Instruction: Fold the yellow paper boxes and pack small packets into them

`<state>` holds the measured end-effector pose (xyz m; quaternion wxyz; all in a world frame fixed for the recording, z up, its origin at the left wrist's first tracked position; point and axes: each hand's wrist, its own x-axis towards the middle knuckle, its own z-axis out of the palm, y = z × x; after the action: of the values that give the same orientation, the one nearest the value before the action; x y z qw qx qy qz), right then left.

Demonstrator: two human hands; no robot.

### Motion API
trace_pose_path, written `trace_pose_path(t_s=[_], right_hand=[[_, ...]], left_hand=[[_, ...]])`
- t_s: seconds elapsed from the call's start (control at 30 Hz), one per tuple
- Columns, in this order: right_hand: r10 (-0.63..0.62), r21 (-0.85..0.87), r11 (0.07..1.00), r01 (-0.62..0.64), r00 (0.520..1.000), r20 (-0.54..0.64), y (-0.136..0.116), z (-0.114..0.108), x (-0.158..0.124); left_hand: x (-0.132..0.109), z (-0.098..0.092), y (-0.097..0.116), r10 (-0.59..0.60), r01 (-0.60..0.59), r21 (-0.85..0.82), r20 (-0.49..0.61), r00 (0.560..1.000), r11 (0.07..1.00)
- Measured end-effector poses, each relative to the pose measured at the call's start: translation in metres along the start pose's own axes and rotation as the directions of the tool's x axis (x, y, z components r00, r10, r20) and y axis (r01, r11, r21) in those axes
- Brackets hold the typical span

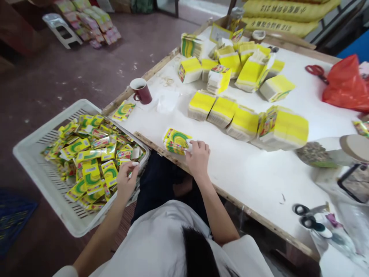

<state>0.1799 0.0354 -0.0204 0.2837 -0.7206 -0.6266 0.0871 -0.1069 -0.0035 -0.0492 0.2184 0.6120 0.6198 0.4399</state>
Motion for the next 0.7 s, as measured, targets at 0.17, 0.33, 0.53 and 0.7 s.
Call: trace_pose_path(t_s=[0.17, 0.33, 0.53, 0.7], right_hand=[[0.078, -0.106, 0.992, -0.067, 0.992, 0.099, -0.01, 0.005, 0.009], [0.033, -0.03, 0.999, -0.03, 0.995, 0.096, -0.015, 0.005, 0.01], [0.093, 0.318, 0.939, -0.13, 0.987, 0.128, -0.025, -0.007, 0.001], [-0.12, 0.562, 0.814, -0.149, 0.903, 0.413, -0.046, -0.017, -0.023]], left_hand=[[0.011, 0.029, 0.025, 0.021, 0.006, -0.193, 0.133, 0.991, 0.981], [0.006, 0.044, 0.037, -0.021, 0.082, -0.295, 0.204, 0.979, 0.952], [0.007, 0.062, 0.046, -0.066, 0.256, -0.648, 0.302, 0.951, 0.718], [0.016, 0.069, 0.074, -0.054, 0.252, -0.767, 0.274, 0.96, 0.589]])
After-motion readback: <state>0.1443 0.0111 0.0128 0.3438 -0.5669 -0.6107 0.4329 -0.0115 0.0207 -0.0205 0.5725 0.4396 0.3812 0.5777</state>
